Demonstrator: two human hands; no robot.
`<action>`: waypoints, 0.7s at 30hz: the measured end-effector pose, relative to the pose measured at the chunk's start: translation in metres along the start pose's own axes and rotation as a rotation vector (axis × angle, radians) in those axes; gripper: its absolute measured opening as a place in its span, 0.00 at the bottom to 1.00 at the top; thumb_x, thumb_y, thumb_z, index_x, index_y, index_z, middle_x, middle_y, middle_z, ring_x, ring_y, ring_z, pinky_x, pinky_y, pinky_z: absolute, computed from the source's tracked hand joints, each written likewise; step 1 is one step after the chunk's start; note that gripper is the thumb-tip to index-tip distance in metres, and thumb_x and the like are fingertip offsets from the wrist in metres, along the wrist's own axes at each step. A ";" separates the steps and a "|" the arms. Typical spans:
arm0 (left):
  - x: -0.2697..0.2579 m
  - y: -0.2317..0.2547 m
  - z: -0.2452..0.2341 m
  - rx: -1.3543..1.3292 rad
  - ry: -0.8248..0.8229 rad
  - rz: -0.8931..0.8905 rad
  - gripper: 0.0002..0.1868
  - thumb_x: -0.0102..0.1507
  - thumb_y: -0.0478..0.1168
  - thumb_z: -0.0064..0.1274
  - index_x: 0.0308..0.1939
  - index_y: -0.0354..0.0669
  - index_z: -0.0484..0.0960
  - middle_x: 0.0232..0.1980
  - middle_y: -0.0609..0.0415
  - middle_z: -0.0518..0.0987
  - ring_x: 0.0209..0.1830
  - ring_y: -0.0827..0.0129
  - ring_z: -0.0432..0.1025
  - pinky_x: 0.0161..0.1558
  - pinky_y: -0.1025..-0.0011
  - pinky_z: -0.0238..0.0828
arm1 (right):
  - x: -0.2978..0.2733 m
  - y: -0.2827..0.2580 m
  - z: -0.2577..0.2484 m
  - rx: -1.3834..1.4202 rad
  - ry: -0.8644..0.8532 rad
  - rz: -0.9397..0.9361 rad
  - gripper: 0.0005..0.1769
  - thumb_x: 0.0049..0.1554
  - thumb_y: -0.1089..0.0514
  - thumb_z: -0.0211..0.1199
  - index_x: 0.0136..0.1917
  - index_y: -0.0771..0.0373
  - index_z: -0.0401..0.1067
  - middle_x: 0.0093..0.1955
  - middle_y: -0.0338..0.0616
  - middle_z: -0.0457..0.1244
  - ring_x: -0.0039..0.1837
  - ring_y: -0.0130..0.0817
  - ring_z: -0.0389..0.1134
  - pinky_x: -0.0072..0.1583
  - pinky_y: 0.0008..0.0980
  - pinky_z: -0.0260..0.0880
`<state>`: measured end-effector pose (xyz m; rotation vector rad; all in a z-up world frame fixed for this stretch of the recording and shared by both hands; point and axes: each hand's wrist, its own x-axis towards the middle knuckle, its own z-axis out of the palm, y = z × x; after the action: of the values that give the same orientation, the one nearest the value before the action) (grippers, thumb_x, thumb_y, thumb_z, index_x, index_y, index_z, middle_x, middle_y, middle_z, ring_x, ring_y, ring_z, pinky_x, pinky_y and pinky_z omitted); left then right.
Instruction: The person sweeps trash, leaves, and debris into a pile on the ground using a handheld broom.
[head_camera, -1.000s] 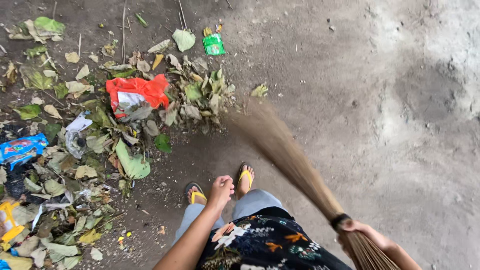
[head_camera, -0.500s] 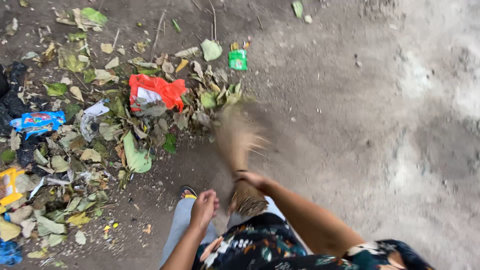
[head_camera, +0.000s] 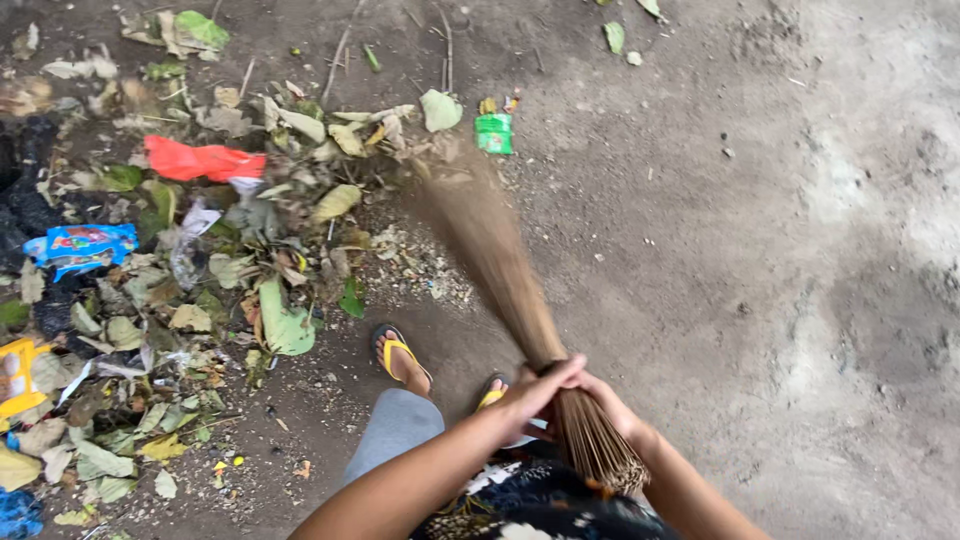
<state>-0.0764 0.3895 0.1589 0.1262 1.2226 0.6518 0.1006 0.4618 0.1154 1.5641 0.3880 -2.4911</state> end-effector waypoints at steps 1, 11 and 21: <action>0.002 0.010 0.000 -0.020 -0.042 -0.065 0.56 0.49 0.74 0.53 0.72 0.43 0.62 0.65 0.42 0.74 0.60 0.56 0.73 0.52 0.52 0.76 | 0.009 0.006 -0.005 0.081 0.076 -0.029 0.38 0.51 0.36 0.51 0.60 0.69 0.70 0.44 0.56 0.70 0.39 0.46 0.72 0.42 0.43 0.75; 0.044 -0.052 -0.162 -0.331 0.634 0.134 0.61 0.50 0.66 0.62 0.76 0.34 0.54 0.65 0.34 0.72 0.62 0.52 0.72 0.60 0.61 0.69 | 0.249 0.058 0.080 -0.149 -0.077 -0.082 0.37 0.60 0.36 0.44 0.66 0.66 0.70 0.59 0.55 0.69 0.58 0.47 0.72 0.59 0.44 0.73; -0.029 0.023 -0.162 -0.239 0.743 0.330 0.76 0.50 0.66 0.57 0.80 0.37 0.18 0.61 0.32 0.77 0.59 0.50 0.78 0.58 0.68 0.73 | 0.203 -0.045 0.152 -0.554 -0.438 -0.210 0.29 0.64 0.41 0.50 0.65 0.67 0.68 0.61 0.55 0.67 0.60 0.43 0.70 0.64 0.39 0.73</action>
<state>-0.2367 0.3529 0.1342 -0.1332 1.8402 1.1903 -0.1304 0.4555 0.0013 0.7804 1.0920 -2.4676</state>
